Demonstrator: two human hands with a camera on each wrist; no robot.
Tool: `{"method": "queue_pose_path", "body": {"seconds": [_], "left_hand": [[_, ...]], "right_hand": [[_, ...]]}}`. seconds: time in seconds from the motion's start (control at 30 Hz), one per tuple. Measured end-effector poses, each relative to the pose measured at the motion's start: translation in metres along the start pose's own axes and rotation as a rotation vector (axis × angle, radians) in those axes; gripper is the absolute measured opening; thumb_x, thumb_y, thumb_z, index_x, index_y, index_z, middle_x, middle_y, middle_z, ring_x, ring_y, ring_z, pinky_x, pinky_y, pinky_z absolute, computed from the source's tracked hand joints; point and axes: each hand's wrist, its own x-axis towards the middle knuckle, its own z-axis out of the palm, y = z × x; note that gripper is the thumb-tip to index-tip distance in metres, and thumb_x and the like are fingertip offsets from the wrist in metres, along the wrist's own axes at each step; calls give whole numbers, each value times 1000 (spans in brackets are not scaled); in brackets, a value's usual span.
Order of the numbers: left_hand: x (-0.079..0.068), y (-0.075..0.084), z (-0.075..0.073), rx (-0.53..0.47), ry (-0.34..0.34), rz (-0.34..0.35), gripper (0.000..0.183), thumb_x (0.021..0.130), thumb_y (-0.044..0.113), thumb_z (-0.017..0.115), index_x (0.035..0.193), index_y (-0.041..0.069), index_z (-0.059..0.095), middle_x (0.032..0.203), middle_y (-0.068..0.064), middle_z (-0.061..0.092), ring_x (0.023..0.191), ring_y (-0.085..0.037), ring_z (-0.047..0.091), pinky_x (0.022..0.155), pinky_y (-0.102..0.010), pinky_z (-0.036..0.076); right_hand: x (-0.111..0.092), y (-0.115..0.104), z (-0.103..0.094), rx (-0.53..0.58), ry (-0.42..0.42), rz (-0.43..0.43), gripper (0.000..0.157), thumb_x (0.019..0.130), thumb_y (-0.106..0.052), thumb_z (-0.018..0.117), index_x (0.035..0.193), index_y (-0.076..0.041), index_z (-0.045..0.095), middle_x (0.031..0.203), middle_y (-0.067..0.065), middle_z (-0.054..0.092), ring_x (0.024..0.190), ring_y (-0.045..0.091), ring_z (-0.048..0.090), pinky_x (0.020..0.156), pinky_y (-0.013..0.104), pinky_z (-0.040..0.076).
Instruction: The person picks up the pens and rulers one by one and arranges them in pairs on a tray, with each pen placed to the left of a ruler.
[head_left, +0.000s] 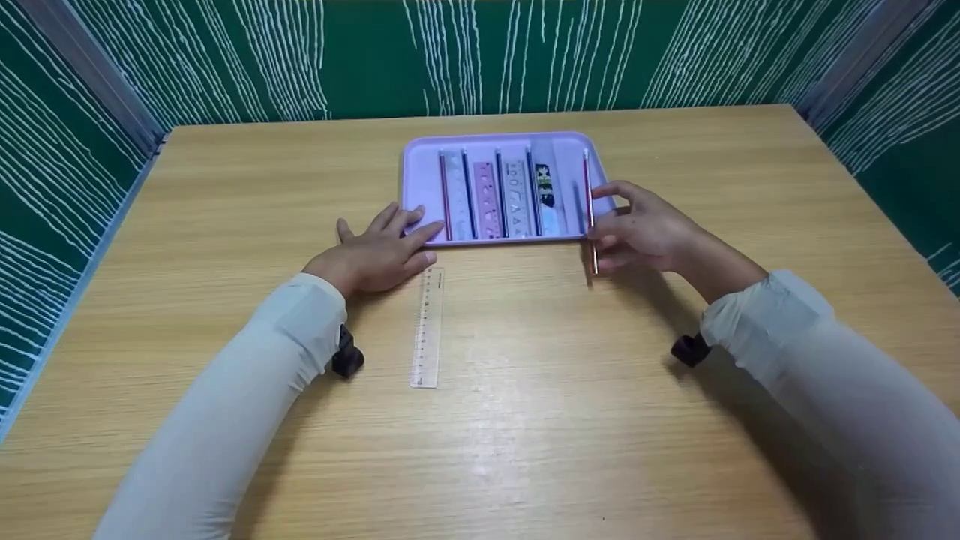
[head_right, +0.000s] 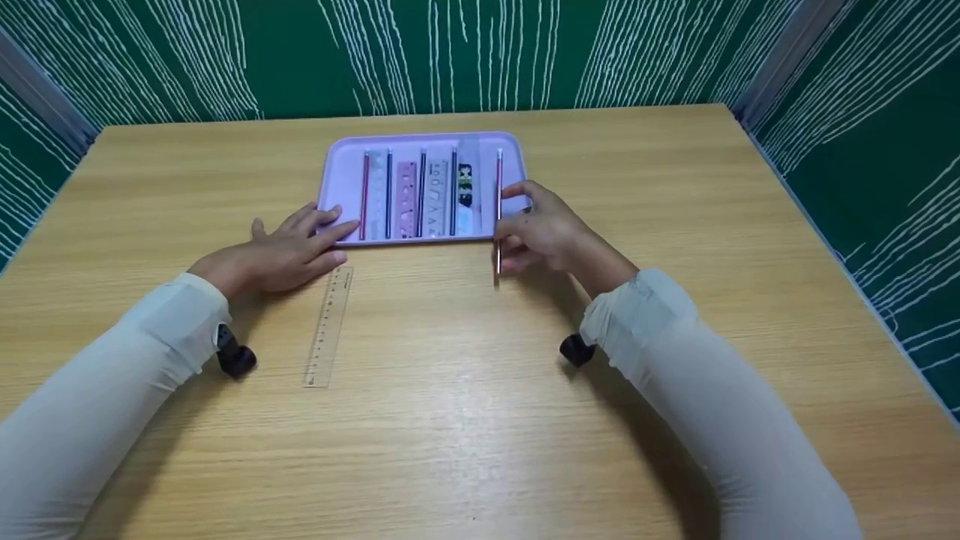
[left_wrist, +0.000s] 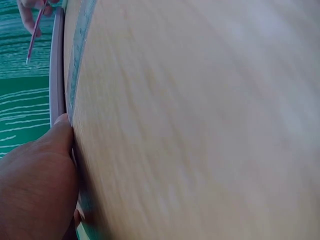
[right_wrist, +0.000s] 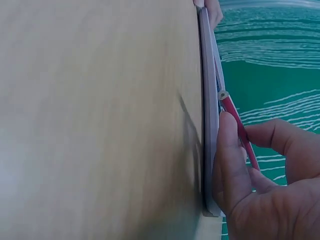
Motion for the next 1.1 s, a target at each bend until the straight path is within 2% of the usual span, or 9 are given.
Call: {"method": "queue_pose_path", "body": {"seconds": [0.23,0.4,0.57,0.83,1.1], "left_hand": [[-1,-1,0,-4,0,-5,60,105,64,27,160,53,7,174,7,-4,160,-30,-14,111,-84,-9],[-1,-2,0,-1,-6,-11,60,105,64,27,160,53,6,174,7,-4,160,-30,-15,110,-84,-9],[-1,-2,-1,-1,-10,-10,60,104,64,28,160,53,7,174,7,-4,160,-31,-14,110,-84,-9],[0,-2,0,-5,-6,-8,61,104,65,27,160,53,6,174,7,-5,160,-31,-14,110,-84,-10],[1,-2,0,7,-6,-3,61,104,65,27,161,52,6,174,6,-4,160,-31,-13,110,-85,-8]], "right_hand": [[7,-11,-2,14,13,33,72,96,-7,65,156,-25,30,141,13,41,104,26,59,79,38,64],[10,-16,-3,19,15,45,74,96,-8,66,158,-27,29,148,14,40,109,27,59,79,36,64],[18,-20,-5,28,31,48,74,97,-9,66,159,-27,29,154,13,42,107,26,61,77,36,64],[33,-25,-6,-6,99,47,70,99,-10,64,159,-30,33,152,11,42,112,28,60,84,39,63],[46,-22,-7,-64,161,49,69,101,-11,62,160,-30,33,146,11,41,108,24,56,88,37,62]]}}
